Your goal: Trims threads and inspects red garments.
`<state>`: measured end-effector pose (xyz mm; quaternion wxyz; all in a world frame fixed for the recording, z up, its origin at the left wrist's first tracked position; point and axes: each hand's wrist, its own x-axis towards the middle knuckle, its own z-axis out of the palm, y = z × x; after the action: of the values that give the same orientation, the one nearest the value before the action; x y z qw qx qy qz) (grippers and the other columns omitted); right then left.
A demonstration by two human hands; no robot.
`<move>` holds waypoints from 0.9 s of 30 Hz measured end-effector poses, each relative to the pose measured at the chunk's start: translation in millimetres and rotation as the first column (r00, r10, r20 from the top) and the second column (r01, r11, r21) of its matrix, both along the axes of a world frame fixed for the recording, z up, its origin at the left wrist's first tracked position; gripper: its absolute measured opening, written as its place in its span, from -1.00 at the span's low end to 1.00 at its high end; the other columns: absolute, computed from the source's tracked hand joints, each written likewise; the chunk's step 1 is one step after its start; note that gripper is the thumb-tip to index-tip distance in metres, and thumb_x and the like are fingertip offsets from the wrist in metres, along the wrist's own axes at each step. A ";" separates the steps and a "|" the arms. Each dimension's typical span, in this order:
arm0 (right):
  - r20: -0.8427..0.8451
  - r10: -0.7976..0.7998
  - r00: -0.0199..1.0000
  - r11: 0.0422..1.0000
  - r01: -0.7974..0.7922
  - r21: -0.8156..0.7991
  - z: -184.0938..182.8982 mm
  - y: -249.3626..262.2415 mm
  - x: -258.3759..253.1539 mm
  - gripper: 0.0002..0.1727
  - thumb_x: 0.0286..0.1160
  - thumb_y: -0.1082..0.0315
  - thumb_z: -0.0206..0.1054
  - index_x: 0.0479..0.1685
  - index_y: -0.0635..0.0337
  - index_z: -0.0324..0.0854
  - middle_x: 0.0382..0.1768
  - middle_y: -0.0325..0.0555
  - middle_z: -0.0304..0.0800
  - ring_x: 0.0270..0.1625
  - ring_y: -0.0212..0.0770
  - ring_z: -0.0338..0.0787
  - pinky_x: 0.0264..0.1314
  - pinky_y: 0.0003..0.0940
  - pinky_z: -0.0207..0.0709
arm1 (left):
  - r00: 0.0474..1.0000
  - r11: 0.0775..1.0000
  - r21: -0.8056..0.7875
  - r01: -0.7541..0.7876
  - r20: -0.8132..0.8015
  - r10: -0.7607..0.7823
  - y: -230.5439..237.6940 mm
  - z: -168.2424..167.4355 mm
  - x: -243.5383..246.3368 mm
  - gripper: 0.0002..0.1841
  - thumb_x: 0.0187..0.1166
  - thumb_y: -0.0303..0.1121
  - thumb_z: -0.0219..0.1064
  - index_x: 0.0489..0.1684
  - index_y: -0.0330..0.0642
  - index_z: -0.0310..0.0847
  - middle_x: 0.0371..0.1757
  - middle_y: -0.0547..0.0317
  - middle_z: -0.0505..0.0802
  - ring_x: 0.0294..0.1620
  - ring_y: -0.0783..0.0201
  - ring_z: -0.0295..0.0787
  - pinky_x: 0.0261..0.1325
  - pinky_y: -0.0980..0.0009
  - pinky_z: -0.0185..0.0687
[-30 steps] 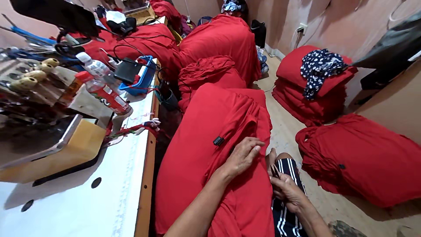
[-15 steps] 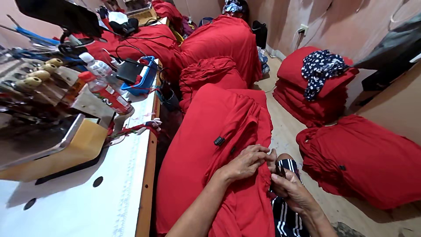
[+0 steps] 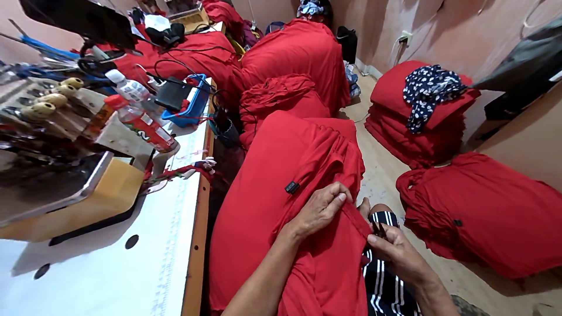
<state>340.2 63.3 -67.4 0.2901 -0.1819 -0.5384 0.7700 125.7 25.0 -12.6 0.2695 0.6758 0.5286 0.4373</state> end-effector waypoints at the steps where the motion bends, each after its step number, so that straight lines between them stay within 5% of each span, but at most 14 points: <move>1: 0.014 -0.010 1.000 0.998 0.009 0.061 3.8 -0.4 1.5 -0.92 0.47 0.28 0.31 -0.25 -0.17 0.70 -0.56 -0.71 0.60 -0.61 -0.77 0.41 -0.54 -0.79 0.31 | 0.999 1.000 -0.001 -0.015 0.037 0.015 -0.7 0.6 -0.8 -0.68 0.75 -0.47 -0.02 -0.14 -0.44 0.68 -0.21 0.12 0.76 -0.14 0.53 0.60 0.07 0.56 0.47; 8: 0.061 -0.096 0.994 0.981 0.084 0.175 28.3 -11.0 -7.2 -0.84 0.39 0.49 0.13 -0.35 0.06 0.61 -0.52 -0.65 0.58 -0.54 -0.78 0.41 -0.46 -0.79 0.31 | 0.956 0.998 -0.047 -0.034 0.290 0.046 -2.7 -0.4 -5.5 -0.74 0.72 -0.44 -0.01 -0.17 -0.30 0.64 -0.27 0.37 0.70 -0.21 0.63 0.59 -0.02 0.62 0.53; 18: 0.051 -0.093 0.994 0.970 0.079 0.229 16.7 -9.5 -4.1 -0.86 0.48 0.43 0.16 -0.25 0.01 0.63 -0.45 -0.68 0.64 -0.48 -0.79 0.49 -0.39 -0.80 0.39 | 0.930 0.996 -0.086 -0.032 0.363 0.062 -2.5 -4.0 -10.0 -0.69 0.75 -0.38 -0.12 -0.18 -0.21 0.60 -0.38 0.42 0.67 -0.29 0.59 0.59 -0.11 0.60 0.54; 23: 0.137 -0.126 0.983 0.991 0.119 0.057 24.9 -11.6 -4.1 -0.84 0.39 0.49 0.15 -0.36 0.06 0.62 -0.59 -0.61 0.59 -0.62 -0.76 0.39 -0.52 -0.77 0.31 | 0.920 0.985 -0.146 0.091 0.390 -0.027 -4.1 1.6 -14.1 -0.81 0.55 -0.44 0.06 -0.12 -0.21 0.60 -0.33 0.50 0.70 -0.26 0.67 0.60 -0.10 0.63 0.53; 27: 0.098 -0.117 0.988 0.987 0.105 0.119 6.0 -7.1 -1.6 -0.85 0.44 0.43 0.20 -0.24 -0.03 0.66 -0.49 -0.65 0.64 -0.57 -0.76 0.44 -0.52 -0.79 0.33 | 0.924 0.975 -0.157 0.157 0.371 -0.090 -5.6 4.7 -14.8 -0.79 0.39 -0.51 0.08 -0.13 -0.20 0.57 -0.35 0.52 0.68 -0.26 0.68 0.59 -0.10 0.64 0.52</move>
<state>338.6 56.1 -61.4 0.3137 -0.2348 -0.5850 0.7101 110.8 19.5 -7.9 0.4504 0.5882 0.4643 0.4854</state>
